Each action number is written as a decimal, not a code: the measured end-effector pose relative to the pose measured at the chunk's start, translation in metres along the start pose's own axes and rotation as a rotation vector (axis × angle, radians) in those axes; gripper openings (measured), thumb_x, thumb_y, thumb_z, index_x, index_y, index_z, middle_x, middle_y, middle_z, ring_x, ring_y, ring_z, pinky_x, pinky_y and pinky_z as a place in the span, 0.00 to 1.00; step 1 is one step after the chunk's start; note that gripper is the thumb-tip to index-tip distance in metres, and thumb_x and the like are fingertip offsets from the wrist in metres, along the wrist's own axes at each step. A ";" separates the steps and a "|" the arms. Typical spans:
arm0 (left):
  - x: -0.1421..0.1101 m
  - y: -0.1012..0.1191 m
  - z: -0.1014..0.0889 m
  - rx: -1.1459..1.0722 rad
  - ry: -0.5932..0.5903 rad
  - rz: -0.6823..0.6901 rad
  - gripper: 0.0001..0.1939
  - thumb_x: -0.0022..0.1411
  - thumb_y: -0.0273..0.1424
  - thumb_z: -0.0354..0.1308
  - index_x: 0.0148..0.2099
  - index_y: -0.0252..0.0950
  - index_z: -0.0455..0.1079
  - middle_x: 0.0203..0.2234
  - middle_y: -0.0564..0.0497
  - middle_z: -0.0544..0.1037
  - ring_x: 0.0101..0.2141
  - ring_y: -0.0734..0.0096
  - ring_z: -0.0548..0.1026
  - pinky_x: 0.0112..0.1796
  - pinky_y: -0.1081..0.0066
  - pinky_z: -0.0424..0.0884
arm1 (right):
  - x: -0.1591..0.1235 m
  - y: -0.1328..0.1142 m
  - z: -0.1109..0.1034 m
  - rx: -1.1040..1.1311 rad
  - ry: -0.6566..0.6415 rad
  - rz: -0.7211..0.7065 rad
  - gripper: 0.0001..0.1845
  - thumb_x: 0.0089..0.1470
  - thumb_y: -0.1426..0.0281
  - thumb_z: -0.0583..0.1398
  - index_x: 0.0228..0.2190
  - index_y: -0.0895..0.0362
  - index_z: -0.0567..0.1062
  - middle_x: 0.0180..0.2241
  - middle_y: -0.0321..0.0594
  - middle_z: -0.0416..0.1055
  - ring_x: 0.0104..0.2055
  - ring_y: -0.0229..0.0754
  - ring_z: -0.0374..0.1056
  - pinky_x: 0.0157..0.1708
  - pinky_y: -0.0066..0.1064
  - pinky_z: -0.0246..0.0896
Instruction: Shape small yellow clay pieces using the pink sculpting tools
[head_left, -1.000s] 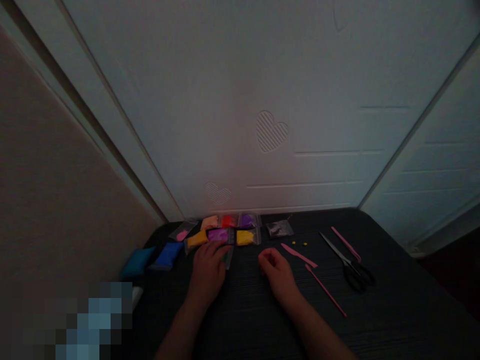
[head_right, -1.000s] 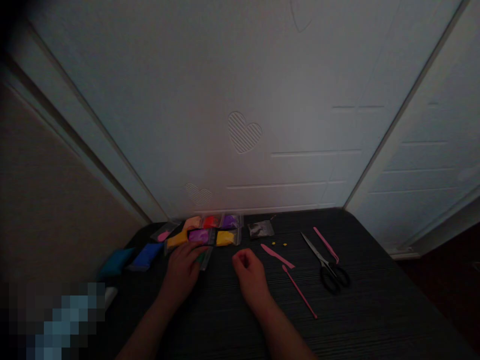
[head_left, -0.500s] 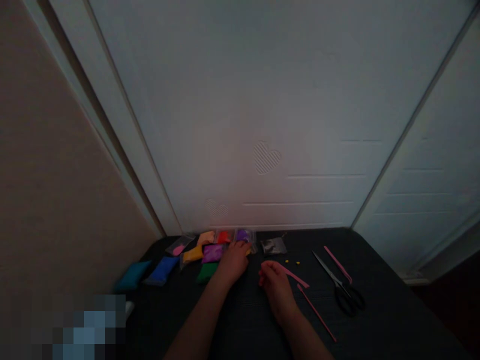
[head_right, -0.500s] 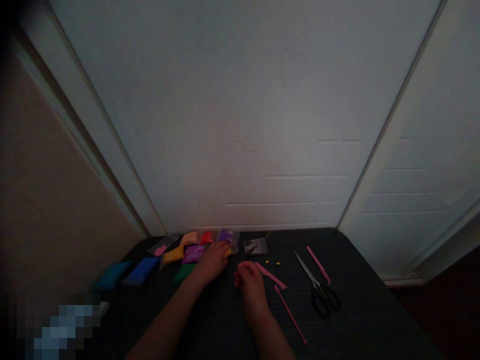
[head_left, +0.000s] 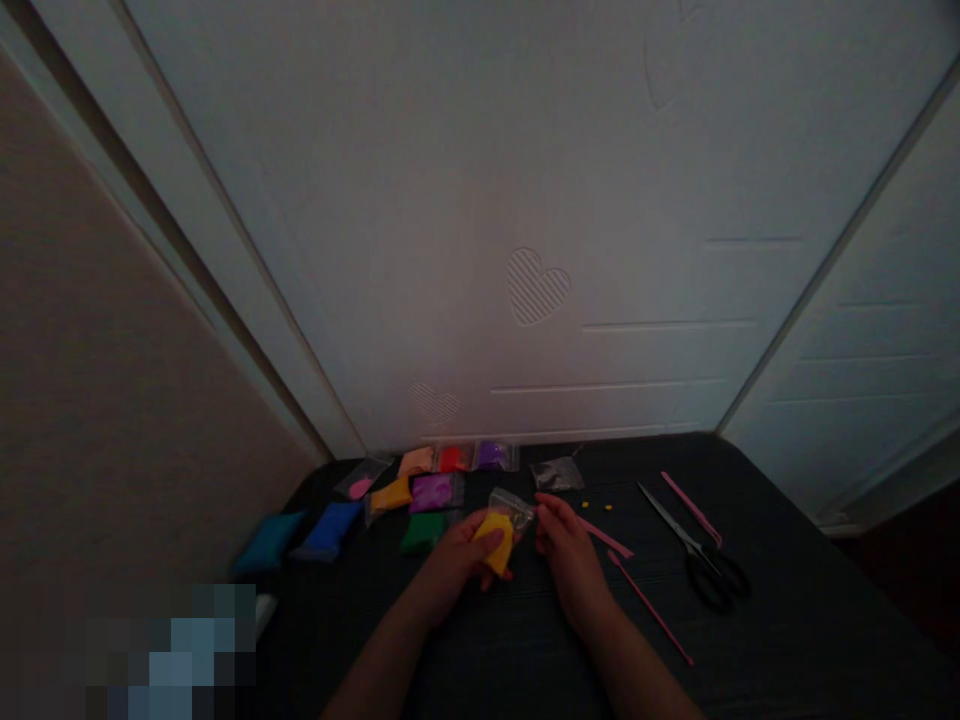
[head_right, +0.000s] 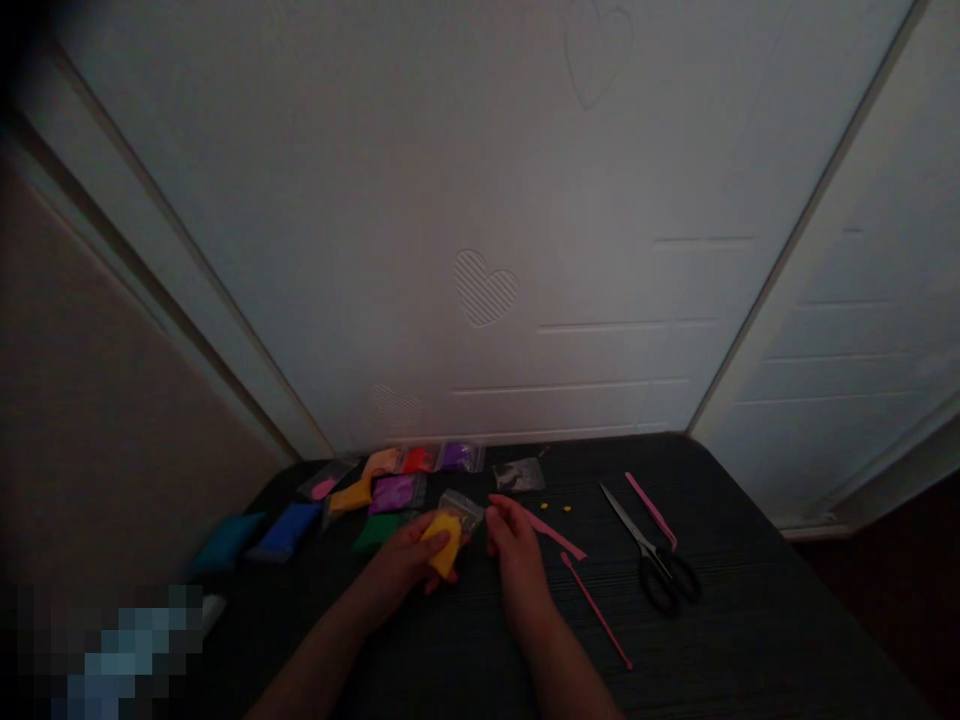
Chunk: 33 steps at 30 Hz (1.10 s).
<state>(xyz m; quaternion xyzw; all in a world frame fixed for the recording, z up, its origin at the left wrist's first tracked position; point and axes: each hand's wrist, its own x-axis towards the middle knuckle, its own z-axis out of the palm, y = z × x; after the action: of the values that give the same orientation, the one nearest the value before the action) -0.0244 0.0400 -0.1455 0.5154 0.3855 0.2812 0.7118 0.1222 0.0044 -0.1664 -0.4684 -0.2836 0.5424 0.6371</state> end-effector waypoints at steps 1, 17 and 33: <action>-0.001 -0.001 -0.001 -0.015 -0.019 -0.003 0.19 0.53 0.38 0.53 0.47 0.35 0.62 0.34 0.46 0.73 0.20 0.76 0.71 0.14 0.81 0.56 | -0.001 -0.001 0.000 -0.027 -0.026 0.004 0.15 0.46 0.61 0.57 0.36 0.53 0.69 0.23 0.31 0.63 0.23 0.33 0.56 0.24 0.26 0.51; 0.009 -0.010 -0.011 -0.092 0.217 0.083 0.19 0.47 0.34 0.60 0.42 0.35 0.63 0.30 0.52 0.73 0.23 0.80 0.68 0.21 0.80 0.58 | -0.005 -0.015 -0.007 -0.342 -0.260 0.038 0.11 0.43 0.62 0.60 0.22 0.58 0.69 0.19 0.32 0.63 0.22 0.33 0.55 0.24 0.25 0.49; 0.004 -0.015 0.008 0.648 0.448 0.535 0.12 0.56 0.32 0.52 0.43 0.38 0.67 0.43 0.48 0.69 0.47 0.65 0.65 0.49 0.62 0.60 | -0.005 -0.009 -0.008 -0.642 -0.108 -0.289 0.06 0.49 0.67 0.55 0.25 0.56 0.68 0.32 0.38 0.69 0.33 0.39 0.64 0.35 0.31 0.57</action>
<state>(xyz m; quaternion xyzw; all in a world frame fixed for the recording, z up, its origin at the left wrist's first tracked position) -0.0160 0.0343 -0.1594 0.7188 0.4511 0.4238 0.3165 0.1317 -0.0028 -0.1604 -0.5706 -0.5360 0.3539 0.5117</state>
